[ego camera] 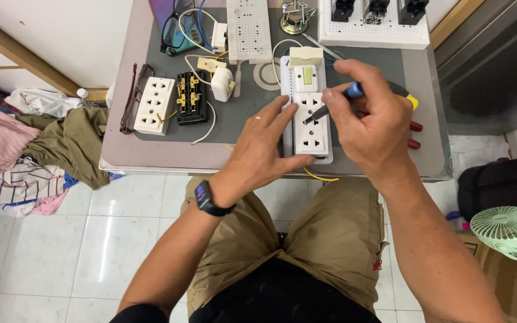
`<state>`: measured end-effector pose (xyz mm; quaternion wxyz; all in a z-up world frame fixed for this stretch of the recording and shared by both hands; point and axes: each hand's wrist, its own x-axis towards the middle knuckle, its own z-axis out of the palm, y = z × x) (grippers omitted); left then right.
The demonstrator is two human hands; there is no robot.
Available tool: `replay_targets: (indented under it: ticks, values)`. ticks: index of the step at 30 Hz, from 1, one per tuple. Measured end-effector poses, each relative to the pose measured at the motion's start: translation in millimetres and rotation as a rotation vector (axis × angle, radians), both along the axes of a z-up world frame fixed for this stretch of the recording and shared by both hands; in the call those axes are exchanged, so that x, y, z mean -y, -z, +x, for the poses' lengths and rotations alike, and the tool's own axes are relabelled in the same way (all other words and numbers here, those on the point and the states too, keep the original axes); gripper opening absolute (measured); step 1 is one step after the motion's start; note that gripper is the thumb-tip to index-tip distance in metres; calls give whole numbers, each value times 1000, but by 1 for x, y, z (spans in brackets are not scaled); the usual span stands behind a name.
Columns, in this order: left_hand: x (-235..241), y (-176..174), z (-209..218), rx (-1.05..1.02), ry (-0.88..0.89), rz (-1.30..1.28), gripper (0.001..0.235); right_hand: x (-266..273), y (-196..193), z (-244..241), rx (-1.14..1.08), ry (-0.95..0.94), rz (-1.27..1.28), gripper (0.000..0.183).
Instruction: The person assembles electrical outlets by using a screwdriver to tighten screws on the internal components and securing the faceplate. The person also handles a power strip and various electrical parts on the table.
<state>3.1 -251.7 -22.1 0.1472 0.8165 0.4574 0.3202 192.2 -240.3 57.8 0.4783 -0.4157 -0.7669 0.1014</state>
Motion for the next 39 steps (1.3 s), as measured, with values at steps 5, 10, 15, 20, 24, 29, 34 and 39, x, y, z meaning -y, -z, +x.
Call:
replay_targets:
  ticks: [5,10,15,20,24,29,34,39]
  values:
    - [-8,15,26,21,-117,32,100,-7,-8,3,138,-3,48,21]
    - [-5,12,25,34,-116,57,98,-1,-16,7,81,24,8,22]
    - [-4,14,24,31,-107,85,97,4,-10,9,78,25,6,22]
    - [-1,12,23,27,-98,87,93,4,-9,13,121,49,29,22]
    - [-1,12,23,28,-100,101,93,5,-12,11,95,47,4,23]
    - [-1,11,24,17,-106,97,89,8,-24,9,177,-168,-76,20]
    - [0,12,24,24,-102,110,89,1,-23,5,178,-141,-56,17]
    - [-2,13,22,32,-103,108,93,3,-19,7,154,-58,-44,12]
